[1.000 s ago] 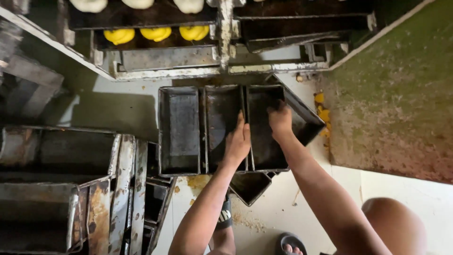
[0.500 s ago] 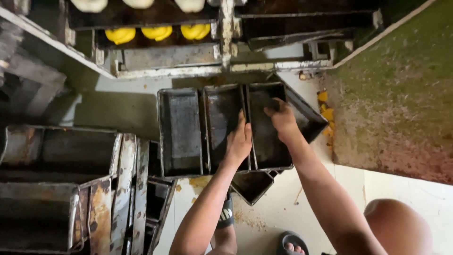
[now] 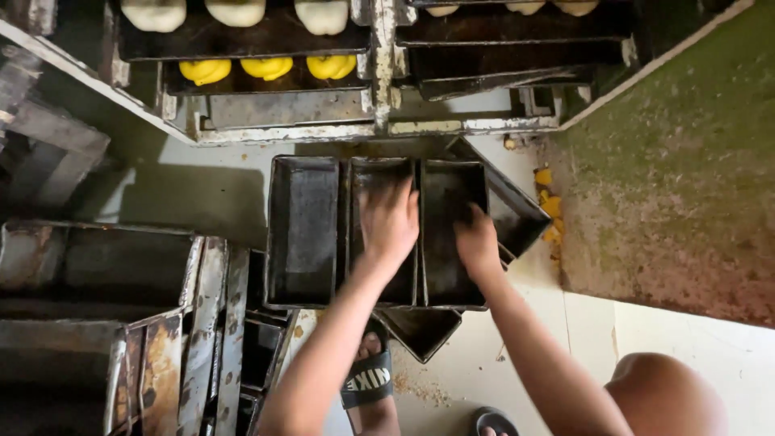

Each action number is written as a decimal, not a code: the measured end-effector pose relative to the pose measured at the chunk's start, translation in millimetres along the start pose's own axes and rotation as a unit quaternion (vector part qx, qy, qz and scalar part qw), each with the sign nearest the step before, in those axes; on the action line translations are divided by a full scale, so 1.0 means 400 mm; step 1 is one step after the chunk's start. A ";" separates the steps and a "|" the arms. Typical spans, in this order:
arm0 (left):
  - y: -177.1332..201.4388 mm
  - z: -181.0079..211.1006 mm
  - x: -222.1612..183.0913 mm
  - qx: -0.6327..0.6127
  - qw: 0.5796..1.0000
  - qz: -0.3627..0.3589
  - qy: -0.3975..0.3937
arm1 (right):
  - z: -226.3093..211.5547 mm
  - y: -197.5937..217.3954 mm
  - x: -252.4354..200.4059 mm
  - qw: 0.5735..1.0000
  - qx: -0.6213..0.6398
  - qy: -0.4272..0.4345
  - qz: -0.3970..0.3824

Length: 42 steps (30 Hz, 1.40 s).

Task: Cleaning residue from metal bread baking pans using a scraper and a cloth in a bakery.

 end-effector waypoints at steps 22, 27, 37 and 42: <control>0.563 0.263 0.212 0.056 0.977 0.114 -0.173 | -0.371 0.315 -0.372 0.761 0.422 0.354 0.344; 0.494 0.206 0.097 -0.102 0.981 0.161 0.039 | -0.510 0.319 -0.346 0.755 0.355 0.482 0.268; 0.470 0.273 0.155 -0.125 0.987 -0.074 0.070 | -0.417 0.310 -0.174 0.901 -0.186 0.390 0.039; 0.458 0.238 0.267 -0.274 0.951 -0.111 -0.095 | -0.482 0.316 -0.153 0.820 -0.383 0.419 0.068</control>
Point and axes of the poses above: each hand's wrist, its own x-axis towards the middle knuckle, its own y-axis out of the back of the hand, z = x × y, the point moved 1 cm from there along x, towards the middle knuckle, and after that the axes turned 1 degree about z, right-handed, at the moved point
